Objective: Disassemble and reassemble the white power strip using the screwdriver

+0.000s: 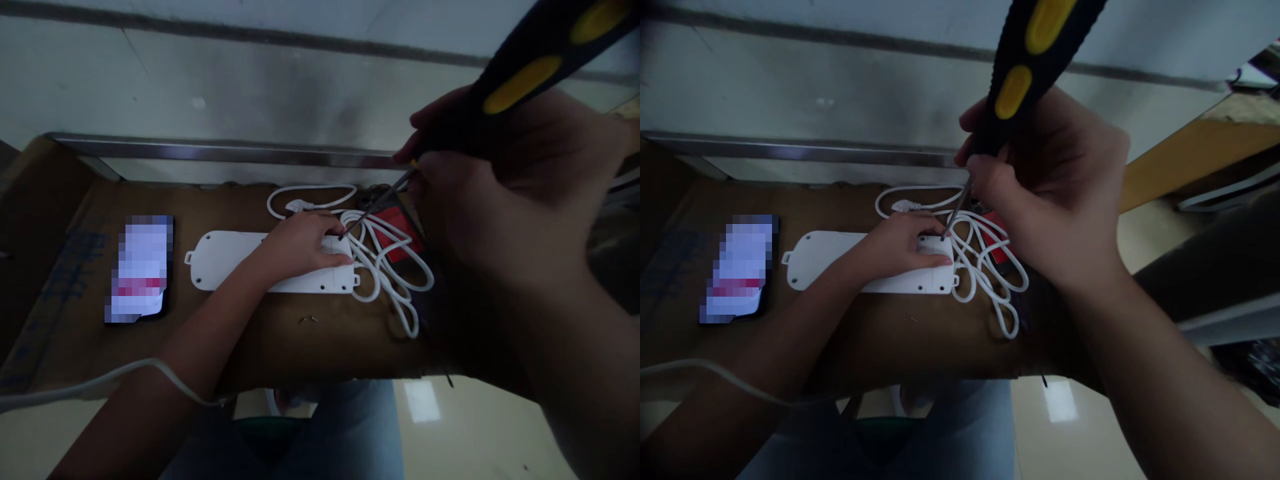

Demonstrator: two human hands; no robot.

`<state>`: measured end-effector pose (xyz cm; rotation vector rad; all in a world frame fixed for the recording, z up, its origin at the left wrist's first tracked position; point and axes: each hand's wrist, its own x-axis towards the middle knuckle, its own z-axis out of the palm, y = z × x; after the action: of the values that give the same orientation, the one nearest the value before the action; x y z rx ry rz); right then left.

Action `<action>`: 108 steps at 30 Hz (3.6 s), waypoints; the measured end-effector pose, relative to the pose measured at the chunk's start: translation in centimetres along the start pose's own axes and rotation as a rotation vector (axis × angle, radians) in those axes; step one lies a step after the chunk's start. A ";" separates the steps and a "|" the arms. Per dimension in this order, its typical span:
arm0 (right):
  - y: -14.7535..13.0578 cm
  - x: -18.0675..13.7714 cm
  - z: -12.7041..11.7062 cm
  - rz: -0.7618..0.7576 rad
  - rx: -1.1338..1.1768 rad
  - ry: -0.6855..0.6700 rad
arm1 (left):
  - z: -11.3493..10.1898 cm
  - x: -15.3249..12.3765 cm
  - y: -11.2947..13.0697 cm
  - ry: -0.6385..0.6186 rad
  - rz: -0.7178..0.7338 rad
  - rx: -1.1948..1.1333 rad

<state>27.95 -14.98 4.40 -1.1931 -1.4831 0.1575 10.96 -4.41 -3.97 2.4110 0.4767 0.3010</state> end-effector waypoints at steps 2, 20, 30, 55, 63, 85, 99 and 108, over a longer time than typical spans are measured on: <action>0.0 0.0 -0.1 -0.010 -0.010 -0.011 | -0.1 0.0 0.0 -0.002 -0.002 0.004; 0.0 -0.4 0.8 0.042 0.078 0.058 | -2.0 -0.7 0.1 0.000 -0.036 -0.174; -0.6 -0.5 0.9 0.125 -0.037 -0.013 | -3.3 -1.3 -0.8 0.073 -0.060 -0.494; -1.3 3.0 3.8 0.242 -0.582 0.036 | -1.3 -0.3 -0.5 0.250 0.013 -0.765; 0.0 1.4 3.9 0.055 -0.363 0.012 | -1.5 -0.4 -0.5 0.236 0.065 -0.765; -0.6 2.0 0.5 0.160 -0.004 -0.385 | -1.7 -0.7 -0.3 0.163 0.034 -0.800; 0.5 0.7 3.4 0.077 0.007 -0.057 | -1.3 -0.3 -0.7 0.321 -0.038 -0.830; 0.9 0.2 3.0 0.079 -0.065 -0.153 | -0.7 -0.1 0.0 0.433 -0.064 -0.784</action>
<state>26.11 -12.91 2.93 -1.3166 -1.5848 0.2614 10.64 -4.04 -3.47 1.5609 0.5022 0.8205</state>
